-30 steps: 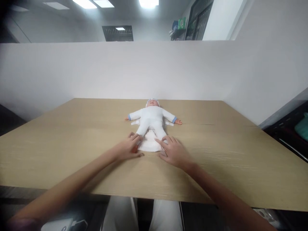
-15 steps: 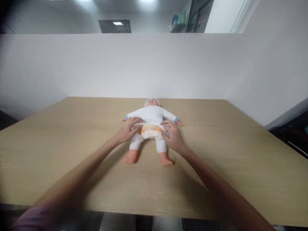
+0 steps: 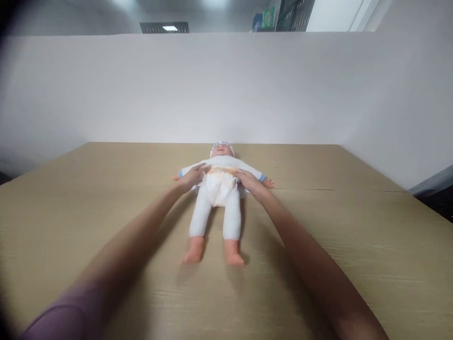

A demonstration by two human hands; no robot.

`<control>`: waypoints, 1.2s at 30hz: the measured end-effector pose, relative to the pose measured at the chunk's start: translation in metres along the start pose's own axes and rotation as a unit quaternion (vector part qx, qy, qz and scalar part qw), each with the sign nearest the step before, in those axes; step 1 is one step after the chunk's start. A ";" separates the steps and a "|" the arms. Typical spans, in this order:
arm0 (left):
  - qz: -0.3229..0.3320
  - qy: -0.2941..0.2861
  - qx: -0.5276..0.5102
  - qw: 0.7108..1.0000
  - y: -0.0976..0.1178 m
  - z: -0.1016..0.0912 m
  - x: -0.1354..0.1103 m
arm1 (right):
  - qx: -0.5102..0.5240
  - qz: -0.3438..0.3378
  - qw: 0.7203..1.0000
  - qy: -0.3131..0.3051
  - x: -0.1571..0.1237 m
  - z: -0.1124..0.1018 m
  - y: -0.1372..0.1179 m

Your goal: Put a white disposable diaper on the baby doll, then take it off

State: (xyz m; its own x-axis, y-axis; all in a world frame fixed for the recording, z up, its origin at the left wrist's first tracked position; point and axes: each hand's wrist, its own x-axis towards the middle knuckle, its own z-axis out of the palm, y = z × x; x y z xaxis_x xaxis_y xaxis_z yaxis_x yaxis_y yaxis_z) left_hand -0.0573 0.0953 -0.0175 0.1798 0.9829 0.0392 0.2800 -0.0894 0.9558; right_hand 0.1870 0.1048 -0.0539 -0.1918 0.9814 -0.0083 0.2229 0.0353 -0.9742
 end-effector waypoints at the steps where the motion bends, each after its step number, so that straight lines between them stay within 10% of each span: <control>1: -0.006 -0.006 -0.006 1.000 -0.002 -0.001 -0.006 | 0.009 0.004 1.000 -0.007 -0.008 0.000 0.001; 7: -0.031 -0.098 -0.029 0.994 0.000 -0.015 -0.045 | 0.001 0.013 0.997 -0.077 -0.053 -0.011 0.002; 12: 0.004 -0.033 0.054 0.998 0.009 -0.023 -0.047 | -0.111 -0.071 0.986 0.102 -0.067 -0.018 -0.005; 17: 0.180 0.089 0.268 0.942 0.037 -0.010 -0.058 | -0.317 -0.138 0.916 0.202 -0.107 -0.026 0.010; 21: 0.290 0.033 0.341 0.894 0.060 0.029 -0.071 | -0.391 -0.167 0.883 0.201 -0.131 -0.032 0.035; 27: 0.260 -0.033 0.438 0.860 0.052 0.074 -0.066 | -0.360 -0.090 0.908 0.197 -0.126 -0.038 0.052; 36: 0.246 -0.017 0.451 0.858 0.043 0.076 -0.063 | -0.224 -0.056 0.968 0.099 -0.123 -0.052 0.031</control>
State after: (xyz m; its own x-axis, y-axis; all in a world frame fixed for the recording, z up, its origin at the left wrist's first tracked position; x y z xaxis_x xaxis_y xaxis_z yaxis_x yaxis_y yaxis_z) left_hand 0.0156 0.0176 -0.0009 0.5076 0.7873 0.3499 0.7759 -0.5943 0.2115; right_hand 0.2668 -0.0052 -0.0711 -0.0607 0.9822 0.1777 0.6121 0.1773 -0.7707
